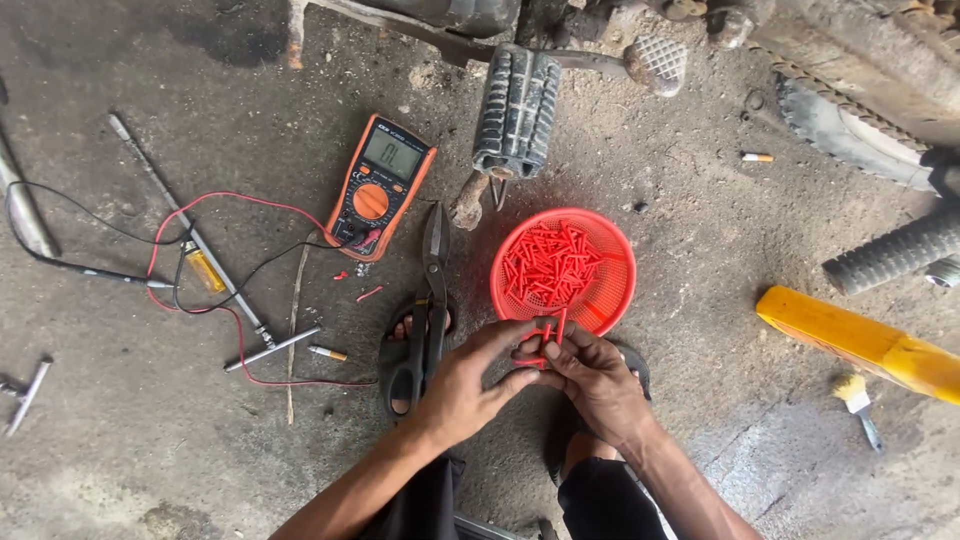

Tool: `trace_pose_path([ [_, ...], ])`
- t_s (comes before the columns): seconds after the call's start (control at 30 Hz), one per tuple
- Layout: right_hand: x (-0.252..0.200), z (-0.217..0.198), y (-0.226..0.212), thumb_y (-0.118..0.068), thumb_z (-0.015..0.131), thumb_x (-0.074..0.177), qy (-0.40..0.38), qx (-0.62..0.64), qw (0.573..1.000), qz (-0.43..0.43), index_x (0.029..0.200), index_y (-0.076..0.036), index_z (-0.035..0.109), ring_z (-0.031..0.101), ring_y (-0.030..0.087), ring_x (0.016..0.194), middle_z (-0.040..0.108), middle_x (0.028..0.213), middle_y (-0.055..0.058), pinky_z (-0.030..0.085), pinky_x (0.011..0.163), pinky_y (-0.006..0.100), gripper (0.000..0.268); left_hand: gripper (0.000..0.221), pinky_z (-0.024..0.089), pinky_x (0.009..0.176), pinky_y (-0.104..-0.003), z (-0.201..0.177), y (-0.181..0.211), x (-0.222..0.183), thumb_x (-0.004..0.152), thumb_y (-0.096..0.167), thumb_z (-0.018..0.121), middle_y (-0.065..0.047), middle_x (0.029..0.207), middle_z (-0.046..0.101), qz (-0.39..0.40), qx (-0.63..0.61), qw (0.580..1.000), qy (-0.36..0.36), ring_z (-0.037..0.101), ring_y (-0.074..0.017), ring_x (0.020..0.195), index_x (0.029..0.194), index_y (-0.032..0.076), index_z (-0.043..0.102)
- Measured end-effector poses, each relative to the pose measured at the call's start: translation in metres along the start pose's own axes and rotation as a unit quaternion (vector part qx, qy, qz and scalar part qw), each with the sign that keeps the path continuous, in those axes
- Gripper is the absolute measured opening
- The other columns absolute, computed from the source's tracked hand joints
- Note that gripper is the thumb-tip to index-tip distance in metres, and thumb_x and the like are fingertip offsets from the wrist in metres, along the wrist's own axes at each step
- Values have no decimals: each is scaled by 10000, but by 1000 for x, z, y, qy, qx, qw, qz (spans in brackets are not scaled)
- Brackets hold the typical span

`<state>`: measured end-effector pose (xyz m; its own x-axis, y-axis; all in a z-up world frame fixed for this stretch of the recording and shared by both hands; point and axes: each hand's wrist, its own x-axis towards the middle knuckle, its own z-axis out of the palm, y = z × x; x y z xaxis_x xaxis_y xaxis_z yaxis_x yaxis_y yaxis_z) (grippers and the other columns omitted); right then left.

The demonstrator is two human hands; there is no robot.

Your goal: Cutting red zip ties into smaller pieces using large shears on the floor of a motorcycle repair shop.

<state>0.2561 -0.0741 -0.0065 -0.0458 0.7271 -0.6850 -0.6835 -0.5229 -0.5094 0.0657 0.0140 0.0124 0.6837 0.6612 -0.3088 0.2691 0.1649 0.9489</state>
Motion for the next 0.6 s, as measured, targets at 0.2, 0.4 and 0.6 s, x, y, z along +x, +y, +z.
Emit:
trace_pose_path([
  [0.2, -1, 8, -2, -110, 700, 904, 85, 81, 993, 2, 1245, -10, 706, 701, 254, 1084, 761, 1194, 136, 535, 944, 427, 355, 359, 569, 905, -451, 6, 7, 11, 987, 277, 763, -124, 1171, 696, 310, 465, 822, 108, 635, -282, 1127, 1237, 28, 697],
  [0.4, 1, -1, -4, -111, 649, 961, 114, 169, 979, -10, 1144, -37, 729, 713, 299, 1113, 772, 1115, 137, 545, 984, 551, 212, 197, 551, 815, -429, 25, -19, 19, 958, 161, 738, -116, 1033, 728, 295, 452, 838, 83, 662, -265, 943, 1109, 38, 706],
  [0.6, 0, 7, -20, -156, 650, 972, 111, 113, 985, -65, 1067, -65, 661, 730, 290, 1071, 777, 1114, 206, 557, 991, 526, 133, 123, 502, 687, -342, 23, 0, 16, 980, 137, 706, -41, 853, 750, 210, 284, 931, 95, 680, -181, 714, 1087, 77, 701],
])
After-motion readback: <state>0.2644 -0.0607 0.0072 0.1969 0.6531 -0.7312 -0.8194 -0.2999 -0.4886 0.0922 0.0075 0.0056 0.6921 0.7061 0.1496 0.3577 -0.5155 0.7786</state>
